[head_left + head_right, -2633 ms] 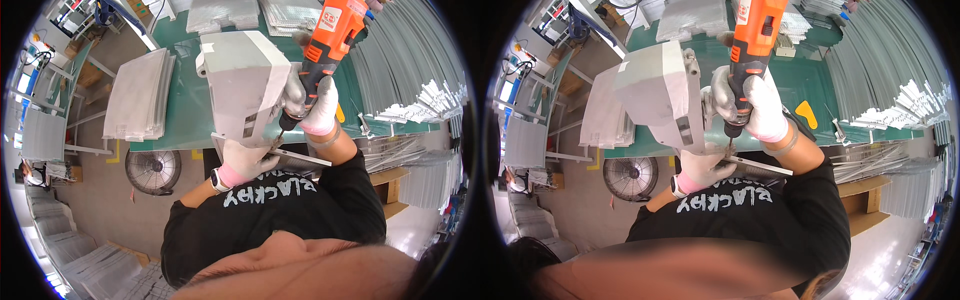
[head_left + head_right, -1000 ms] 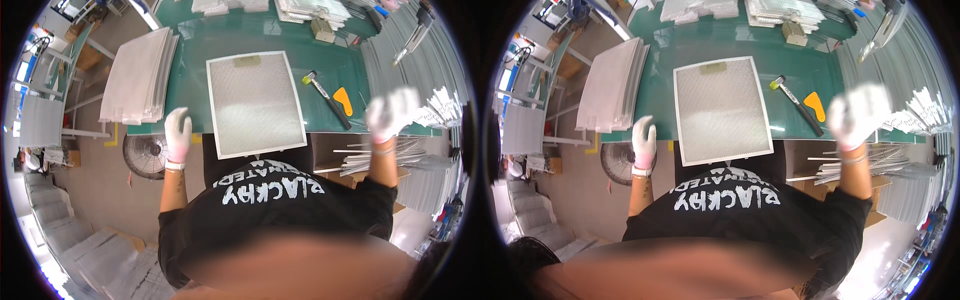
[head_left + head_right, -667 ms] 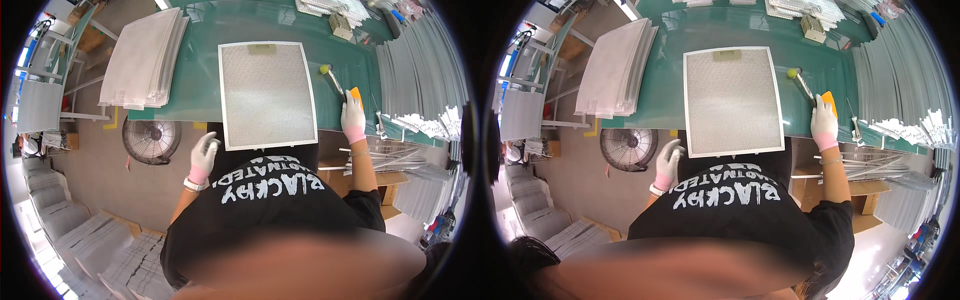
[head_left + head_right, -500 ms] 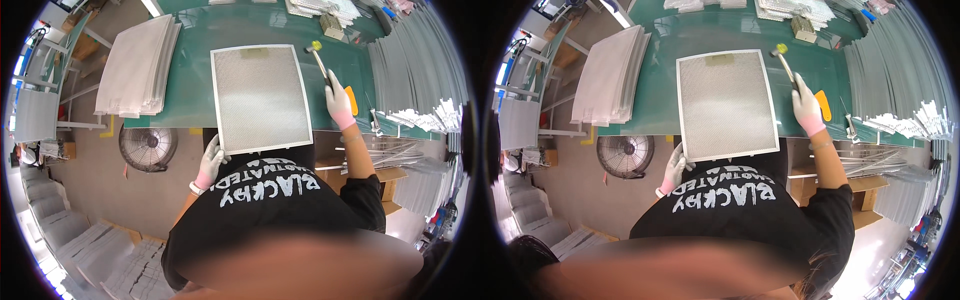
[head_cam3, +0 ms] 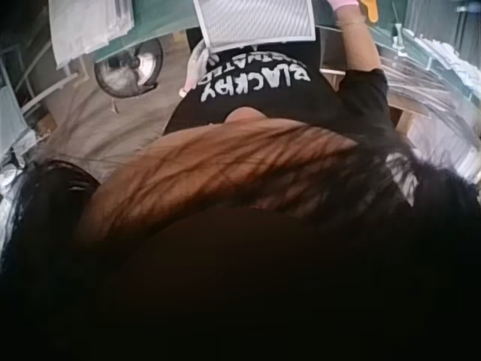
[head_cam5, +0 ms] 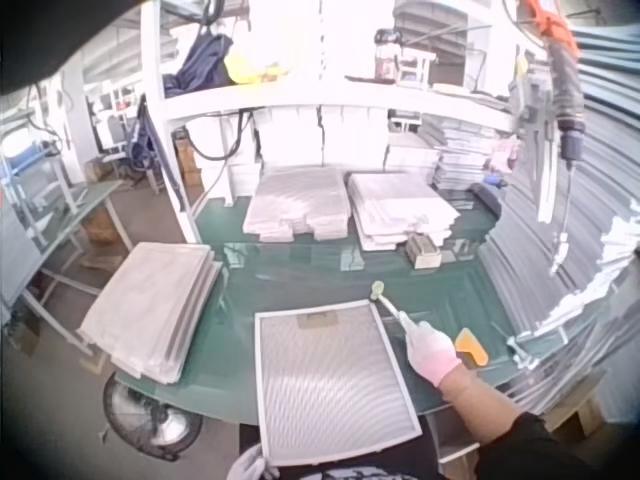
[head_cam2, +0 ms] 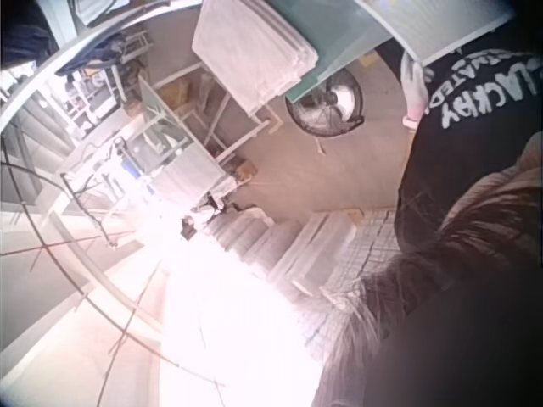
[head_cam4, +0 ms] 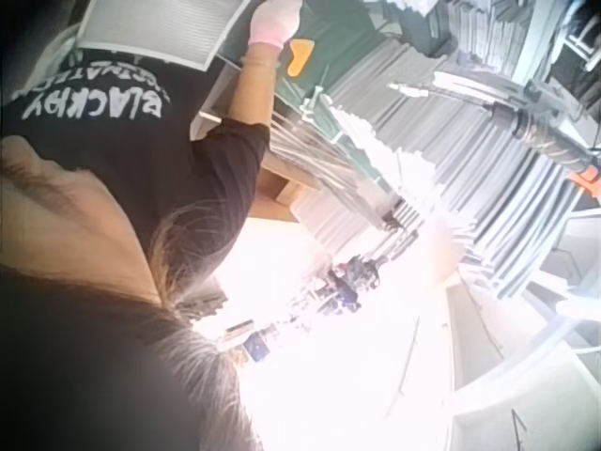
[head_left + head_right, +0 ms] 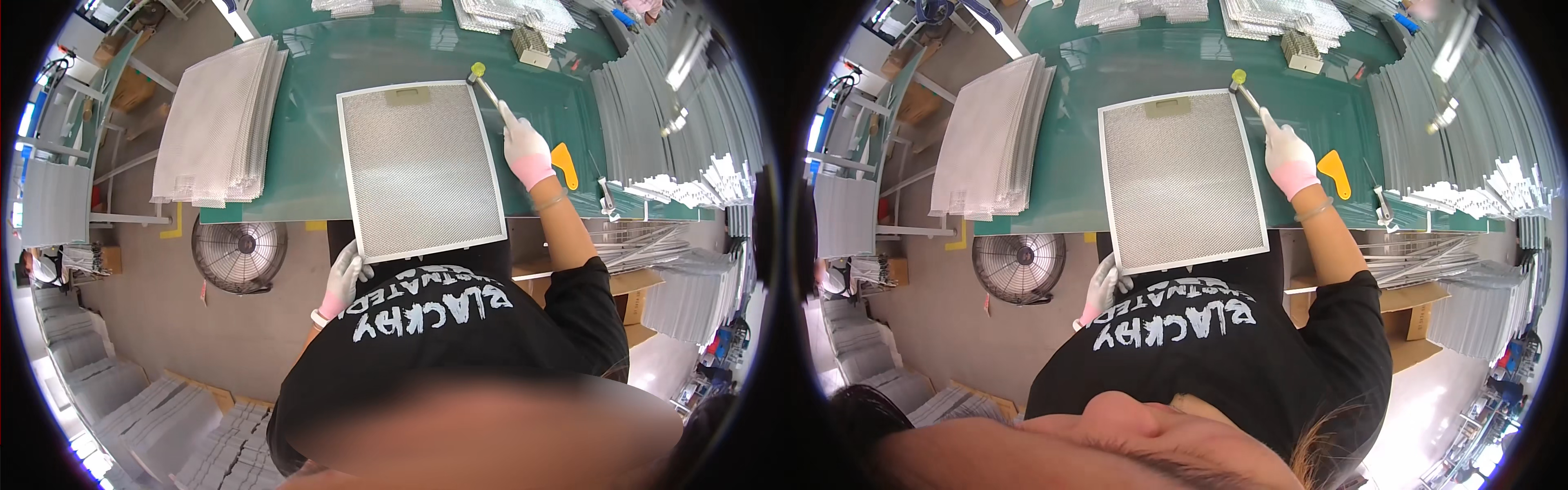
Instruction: Assembling metal mesh air filters by fitting them into frames and securing the components with an electric screwdriver.
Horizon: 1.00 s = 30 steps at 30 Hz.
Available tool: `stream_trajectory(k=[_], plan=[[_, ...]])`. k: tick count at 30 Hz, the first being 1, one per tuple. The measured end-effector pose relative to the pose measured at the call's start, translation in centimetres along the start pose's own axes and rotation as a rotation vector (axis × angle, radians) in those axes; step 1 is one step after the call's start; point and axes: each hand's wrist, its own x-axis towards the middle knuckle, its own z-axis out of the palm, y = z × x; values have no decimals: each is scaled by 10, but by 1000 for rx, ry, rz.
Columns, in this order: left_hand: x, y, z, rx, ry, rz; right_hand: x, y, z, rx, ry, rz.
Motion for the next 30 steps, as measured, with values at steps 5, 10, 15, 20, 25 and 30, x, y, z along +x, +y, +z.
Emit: stream_trajectory(k=[5, 10, 15, 20, 25, 30], plan=[[0, -7, -2, -81, -60, -52, 3, -42, -19, 247, 211, -138], [-3, -4, 1, -173, -63, -116, 15, -117, -3, 403, 280, -485], [-6, -11, -2, -201, -54, -89, 30, -168, 24, -7, -238, -381], [-18, -18, -8, -177, 10, -36, 26, -177, 11, 146, -98, -334], [-10, -20, -13, -184, 12, -52, 32, -166, 28, 18, -174, -370], [3, 5, -9, 888, 439, 634, 6, -150, 8, 299, -44, -348]])
